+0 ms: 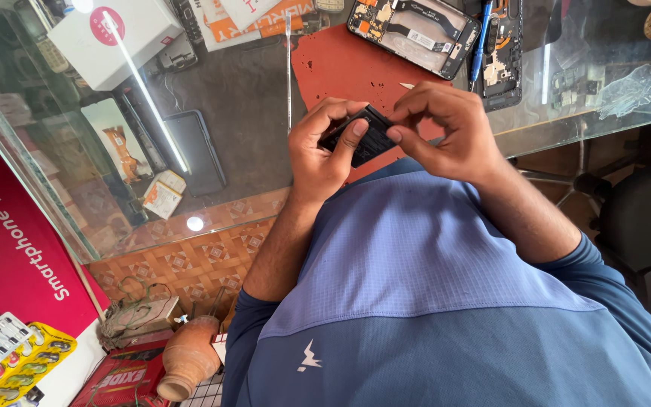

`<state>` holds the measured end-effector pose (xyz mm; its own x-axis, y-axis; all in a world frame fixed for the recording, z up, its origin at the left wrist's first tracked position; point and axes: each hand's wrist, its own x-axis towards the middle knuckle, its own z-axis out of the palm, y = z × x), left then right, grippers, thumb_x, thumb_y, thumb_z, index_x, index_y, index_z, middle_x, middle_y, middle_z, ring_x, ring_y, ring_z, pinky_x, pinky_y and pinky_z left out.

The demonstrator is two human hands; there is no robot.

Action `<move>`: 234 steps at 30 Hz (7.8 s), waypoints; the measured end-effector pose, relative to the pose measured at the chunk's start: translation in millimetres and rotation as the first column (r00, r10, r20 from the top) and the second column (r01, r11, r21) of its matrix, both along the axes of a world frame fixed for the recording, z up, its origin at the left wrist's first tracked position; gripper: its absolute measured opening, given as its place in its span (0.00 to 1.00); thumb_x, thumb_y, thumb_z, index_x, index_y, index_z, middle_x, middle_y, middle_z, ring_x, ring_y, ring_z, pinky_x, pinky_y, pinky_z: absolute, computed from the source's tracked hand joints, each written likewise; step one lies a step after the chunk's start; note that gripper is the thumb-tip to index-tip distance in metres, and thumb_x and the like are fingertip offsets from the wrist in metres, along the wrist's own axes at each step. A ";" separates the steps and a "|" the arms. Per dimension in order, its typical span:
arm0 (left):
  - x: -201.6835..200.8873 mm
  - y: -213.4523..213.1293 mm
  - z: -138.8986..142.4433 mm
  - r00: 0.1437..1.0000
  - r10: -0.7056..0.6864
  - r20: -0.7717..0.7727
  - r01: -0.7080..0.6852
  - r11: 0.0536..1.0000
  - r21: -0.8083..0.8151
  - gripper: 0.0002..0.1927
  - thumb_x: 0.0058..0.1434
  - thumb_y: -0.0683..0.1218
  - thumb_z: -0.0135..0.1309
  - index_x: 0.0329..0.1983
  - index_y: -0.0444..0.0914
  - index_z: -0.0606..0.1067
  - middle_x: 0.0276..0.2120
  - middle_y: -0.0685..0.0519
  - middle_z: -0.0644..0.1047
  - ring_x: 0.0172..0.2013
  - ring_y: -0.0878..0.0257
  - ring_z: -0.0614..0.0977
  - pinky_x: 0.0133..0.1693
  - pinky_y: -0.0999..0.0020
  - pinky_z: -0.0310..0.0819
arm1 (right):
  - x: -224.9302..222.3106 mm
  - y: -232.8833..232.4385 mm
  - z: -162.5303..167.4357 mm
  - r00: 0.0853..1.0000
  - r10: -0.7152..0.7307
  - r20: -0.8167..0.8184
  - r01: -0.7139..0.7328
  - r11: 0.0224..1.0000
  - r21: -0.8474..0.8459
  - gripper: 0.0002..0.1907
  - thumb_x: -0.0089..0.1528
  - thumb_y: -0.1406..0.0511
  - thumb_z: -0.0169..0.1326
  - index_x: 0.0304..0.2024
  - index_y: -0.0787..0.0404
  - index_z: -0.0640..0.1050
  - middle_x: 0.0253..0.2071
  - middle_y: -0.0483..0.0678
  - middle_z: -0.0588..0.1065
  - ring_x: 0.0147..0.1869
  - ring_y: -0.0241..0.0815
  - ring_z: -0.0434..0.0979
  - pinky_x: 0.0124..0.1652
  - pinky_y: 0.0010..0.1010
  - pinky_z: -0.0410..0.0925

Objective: The person disassembles a smartphone, removes the battery using a tool, and then reinserts the battery and reattaches components by hand.

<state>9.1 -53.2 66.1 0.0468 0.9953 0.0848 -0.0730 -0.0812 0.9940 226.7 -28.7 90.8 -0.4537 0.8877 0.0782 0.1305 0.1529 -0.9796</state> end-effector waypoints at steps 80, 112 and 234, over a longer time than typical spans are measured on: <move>6.4 -8.4 42.9 0.985 -0.044 -0.165 0.094 0.947 0.306 0.08 0.73 0.44 0.57 0.48 0.33 0.76 0.40 0.50 0.77 0.36 0.64 0.80 0.35 0.71 0.76 | 3.2 -3.8 31.2 0.974 -0.006 -0.226 -0.014 0.996 -0.084 0.03 0.69 0.73 0.54 0.42 0.69 0.74 0.39 0.53 0.76 0.41 0.35 0.75 0.42 0.23 0.70; 10.6 -12.0 40.3 0.999 -0.034 -0.012 0.035 0.996 0.082 0.07 0.74 0.43 0.55 0.43 0.33 0.77 0.36 0.54 0.78 0.32 0.72 0.78 0.31 0.78 0.73 | 11.8 0.0 15.8 0.901 -0.055 -0.431 -0.113 0.928 -0.356 0.08 0.65 0.71 0.50 0.43 0.72 0.76 0.44 0.54 0.76 0.46 0.37 0.76 0.46 0.25 0.70; 0.1 -14.6 39.4 0.995 -0.038 0.093 0.024 0.989 0.147 0.07 0.74 0.38 0.54 0.51 0.29 0.76 0.40 0.49 0.79 0.35 0.71 0.81 0.36 0.78 0.77 | 0.1 -8.2 21.8 0.910 -0.206 -0.360 0.036 0.904 -0.426 0.30 0.71 0.56 0.43 0.64 0.76 0.71 0.47 0.59 0.77 0.49 0.43 0.80 0.48 0.29 0.72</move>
